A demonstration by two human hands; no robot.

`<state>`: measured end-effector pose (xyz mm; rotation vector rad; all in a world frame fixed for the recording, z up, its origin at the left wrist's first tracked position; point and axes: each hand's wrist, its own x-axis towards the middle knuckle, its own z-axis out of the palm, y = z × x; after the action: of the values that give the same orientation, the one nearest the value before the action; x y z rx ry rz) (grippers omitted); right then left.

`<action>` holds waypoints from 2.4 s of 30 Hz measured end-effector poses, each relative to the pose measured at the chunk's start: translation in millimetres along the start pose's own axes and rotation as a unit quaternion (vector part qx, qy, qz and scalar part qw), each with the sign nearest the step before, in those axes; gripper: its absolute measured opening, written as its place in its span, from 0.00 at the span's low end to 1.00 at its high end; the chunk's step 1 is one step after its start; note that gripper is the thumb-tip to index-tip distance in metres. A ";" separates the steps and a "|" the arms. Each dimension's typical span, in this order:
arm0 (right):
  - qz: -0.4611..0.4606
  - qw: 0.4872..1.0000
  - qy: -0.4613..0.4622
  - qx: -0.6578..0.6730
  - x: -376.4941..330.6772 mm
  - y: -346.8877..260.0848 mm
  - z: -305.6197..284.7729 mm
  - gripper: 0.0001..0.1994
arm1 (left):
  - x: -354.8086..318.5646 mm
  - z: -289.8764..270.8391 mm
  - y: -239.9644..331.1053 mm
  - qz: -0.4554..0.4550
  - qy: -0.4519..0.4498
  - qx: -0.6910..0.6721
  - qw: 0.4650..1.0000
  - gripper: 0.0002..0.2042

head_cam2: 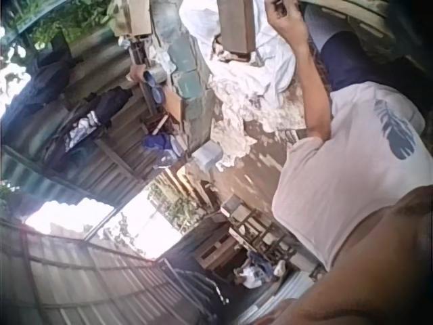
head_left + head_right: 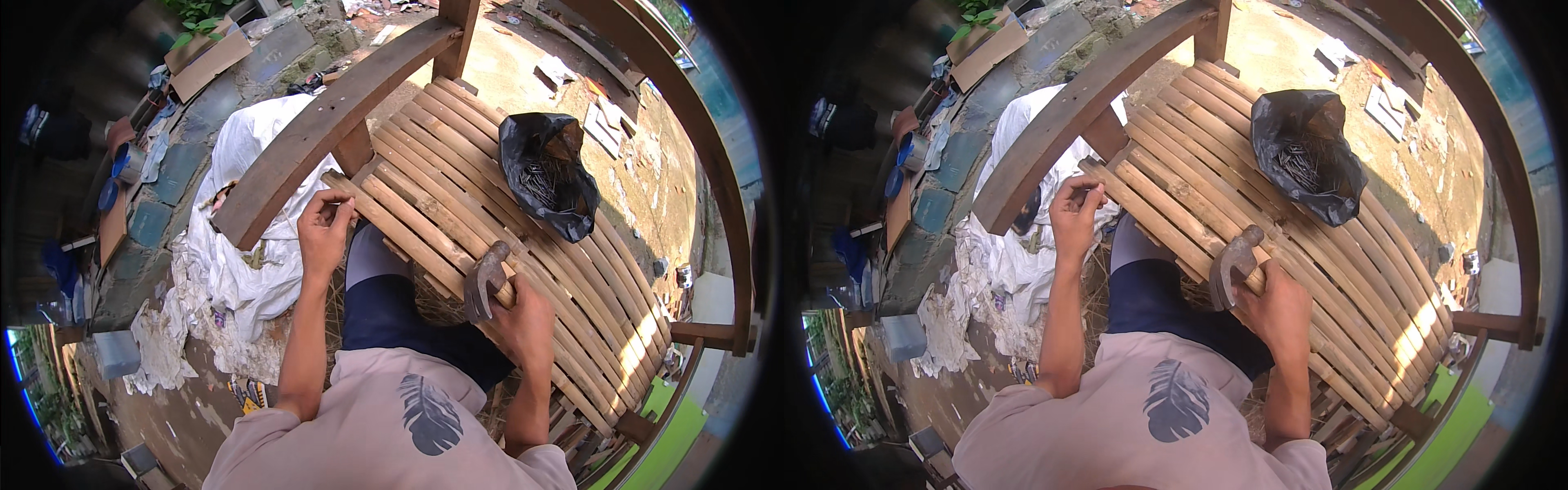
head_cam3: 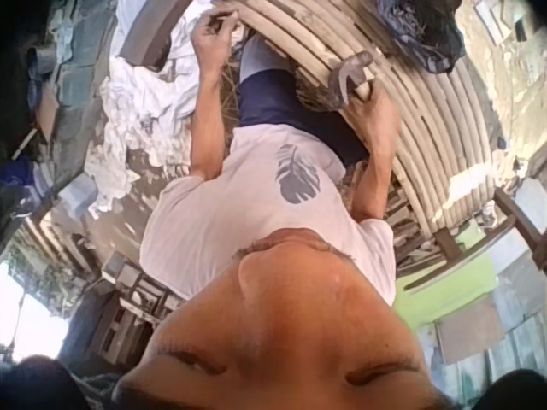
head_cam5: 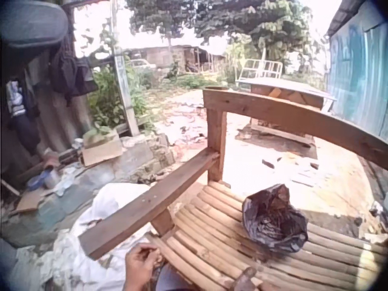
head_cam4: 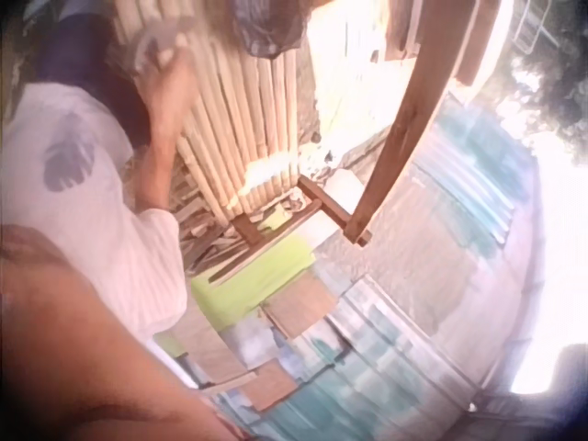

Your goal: The person uses a hammer to drive nails into wooden slats on a curved bench frame. They repeatedly pick up nails from a black plastic bag and secure the slats to the frame.

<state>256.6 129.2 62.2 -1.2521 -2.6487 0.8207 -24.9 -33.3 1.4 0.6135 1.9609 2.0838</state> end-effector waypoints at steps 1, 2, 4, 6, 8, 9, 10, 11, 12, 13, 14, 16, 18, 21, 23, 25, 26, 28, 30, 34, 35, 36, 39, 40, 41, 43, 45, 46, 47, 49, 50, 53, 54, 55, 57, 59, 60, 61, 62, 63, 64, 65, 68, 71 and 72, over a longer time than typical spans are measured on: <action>-0.001 1.000 -0.004 -0.021 -0.4 -3.3 -0.2 0.19 | 3.3 -8.0 -2.5 -0.002 0.018 0.021 1.000 0.07; -0.004 1.000 -0.008 -0.029 0.2 -8.6 -1.7 0.19 | 5.5 -15.6 -6.3 -0.006 0.038 0.041 0.998 0.08; -0.008 0.999 -0.016 -0.045 1.0 -20.6 -2.5 0.19 | 10.8 -25.0 -15.5 -0.005 0.052 0.068 0.996 0.11; -0.047 0.998 -0.008 -0.041 6.0 -28.2 9.2 0.21 | 13.4 -26.9 -15.6 0.003 0.051 0.074 0.996 0.13; -0.077 0.996 -0.012 -0.038 13.9 -44.7 16.8 0.22 | 11.8 -24.4 -12.5 0.019 0.044 0.060 0.997 0.14; -0.086 0.996 -0.016 -0.036 18.9 -56.3 18.7 0.21 | 10.9 -23.5 -11.3 0.008 0.040 0.046 0.998 0.14; -0.094 0.995 -0.021 -0.034 23.7 -65.5 21.1 0.21 | 10.3 -22.0 -10.9 0.001 0.040 0.046 0.998 0.13; -0.097 0.993 -0.042 -0.044 29.2 -72.3 24.7 0.20 | 11.5 -21.4 -9.4 -0.004 0.043 0.046 0.998 0.13; -0.117 0.992 -0.036 -0.041 32.9 -76.7 29.4 0.20 | 12.9 -20.5 -8.1 -0.009 0.046 0.045 0.998 0.12; -0.136 0.990 -0.029 -0.038 36.2 -79.9 34.8 0.20 | 14.5 -19.5 -7.2 -0.014 0.056 0.022 0.998 0.12; -0.156 0.987 -0.023 -0.034 39.0 -81.9 39.8 0.20 | 15.4 -20.6 -6.6 -0.018 0.057 0.023 0.998 0.12; -0.143 0.989 -0.032 -0.032 42.8 -82.8 46.2 0.19 | 17.5 -23.2 -5.8 -0.027 0.057 0.026 0.998 0.12; -0.125 0.991 -0.035 -0.027 44.6 -80.6 50.2 0.19 | 20.2 -28.3 -9.2 0.022 0.048 0.111 0.992 0.12; -0.094 0.994 -0.043 -0.022 45.1 -82.8 48.0 0.19 | 21.0 -28.2 -5.6 0.020 0.036 0.135 0.990 0.12; -0.102 0.994 -0.044 -0.019 45.5 -80.0 49.7 0.19 | 21.8 -24.2 -1.8 0.010 0.035 0.135 0.990 0.12; -0.107 0.993 -0.043 -0.019 46.5 -77.6 51.3 0.19 | 23.6 -21.1 -0.8 0.015 0.039 0.152 0.987 0.11; -0.110 0.993 -0.043 -0.020 46.5 -76.8 51.9 0.19 | 24.3 -22.0 -4.3 0.026 0.040 0.160 0.986 0.11; -0.113 0.992 -0.047 -0.025 47.2 -77.2 52.0 0.20 | 26.1 -24.0 -14.3 0.047 0.042 0.174 0.983 0.10; -0.110 0.992 -0.056 -0.034 47.8 -78.0 50.6 0.20 | 27.1 -23.4 -12.3 0.030 0.047 0.156 0.986 0.10; -0.133 0.990 -0.036 -0.026 45.4 -75.0 53.5 0.20 | 30.8 -27.0 -15.6 0.063 0.046 0.227 0.971 0.09; -0.134 0.990 -0.031 -0.015 45.4 -74.5 54.7 0.20 | 31.3 -25.5 -13.6 0.068 0.029 0.219 0.973 0.09; -0.134 0.991 -0.027 -0.004 45.1 -74.1 55.6 0.21 | 31.7 -24.1 -10.4 0.072 0.012 0.211 0.975 0.09; -0.136 0.990 -0.032 -0.021 43.8 -75.0 54.6 0.21 | 31.7 -17.9 -3.0 0.068 -0.020 0.190 0.979 0.08; -0.141 0.989 -0.029 -0.021 43.9 -74.3 54.8 0.21 | 31.6 -16.2 -2.3 0.064 -0.028 0.183 0.981 0.08; -0.146 0.989 -0.026 -0.020 43.8 -73.7 55.1 0.21 | 31.1 -15.9 -2.5 0.071 -0.031 0.188 0.979 0.09; -0.153 0.987 -0.028 -0.027 43.7 -74.5 53.9 0.20 | 30.4 -15.7 -4.8 0.084 -0.036 0.199 0.976 0.09; -0.154 0.986 -0.036 -0.043 43.6 -77.3 50.9 0.18 | 30.2 -17.0 -8.5 0.095 -0.041 0.201 0.974 0.09; -0.157 0.986 -0.033 -0.041 43.4 -76.9 51.1 0.18 | 30.3 -18.2 -10.5 0.100 -0.044 0.202 0.973 0.09; -0.159 0.986 -0.030 -0.040 43.3 -76.6 51.3 0.18 | 30.7 -19.7 -12.9 0.115 -0.054 0.212 0.969 0.09; -0.159 0.986 -0.030 -0.038 43.5 -76.7 51.5 0.18 | 32.2 -23.3 -17.5 0.144 -0.074 0.231 0.959 0.10; -0.156 0.986 -0.032 -0.038 43.8 -76.5 51.6 0.18 | 33.2 -24.1 -19.5 0.150 -0.080 0.234 0.957 0.10; -0.154 0.987 -0.034 -0.035 43.6 -76.2 51.5 0.18 | 34.8 -24.7 -21.4 0.165 -0.095 0.242 0.951 0.11; -0.154 0.987 -0.034 -0.034 43.4 -76.1 51.3 0.18 | 34.8 -24.0 -19.6 0.166 -0.097 0.244 0.951 0.11; -0.156 0.987 -0.031 -0.033 43.3 -75.6 51.5 0.18 | 34.9 -23.5 -18.6 0.168 -0.100 0.245 0.950 0.11; -0.162 0.986 -0.027 -0.031 43.7 -74.9 52.7 0.18 | 34.5 -24.2 -19.0 0.164 -0.098 0.230 0.954 0.11; -0.166 0.985 -0.023 -0.030 43.8 -74.2 53.4 0.18 | 34.5 -24.9 -18.4 0.164 -0.099 0.221 0.956 0.10; -0.169 0.985 -0.021 -0.030 43.7 -74.4 53.7 0.18 | 34.7 -25.0 -17.2 0.166 -0.100 0.218 0.957 0.10; -0.164 0.986 -0.022 -0.030 43.5 -75.0 53.6 0.18 | 34.8 -25.2 -16.2 0.167 -0.101 0.216 0.957 0.09; -0.161 0.986 -0.023 -0.031 43.5 -75.6 53.7 0.18 | 35.0 -25.5 -15.8 0.162 -0.103 0.213 0.958 0.09; -0.157 0.987 -0.025 -0.031 43.5 -76.2 53.9 0.18 | 35.0 -25.9 -15.4 0.158 -0.106 0.210 0.959 0.09; -0.159 0.987 -0.024 -0.031 43.3 -76.5 54.0 0.18 | 34.9 -26.4 -15.2 0.153 -0.108 0.207 0.960 0.08; -0.158 0.987 -0.024 -0.031 43.1 -76.5 53.4 0.18 | 35.4 -26.2 -15.3 0.154 -0.109 0.210 0.959 0.08; -0.150 0.988 -0.025 -0.023 42.6 -75.2 53.6 0.19 | 36.2 -25.2 -15.1 0.172 -0.104 0.220 0.955 0.08; -0.152 0.988 -0.019 -0.038 40.5 -77.4 52.9 0.20 | 35.5 -23.3 -13.3 0.205 -0.091 0.231 0.947 0.07; -0.154 0.987 -0.016 -0.047 39.7 -78.5 52.4 0.20 | 35.2 -23.1 -13.0 0.206 -0.093 0.230 0.947 0.08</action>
<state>160.3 95.6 52.4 -0.8173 -2.8338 0.6783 -68.0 -37.7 -6.7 1.3614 2.3725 1.6646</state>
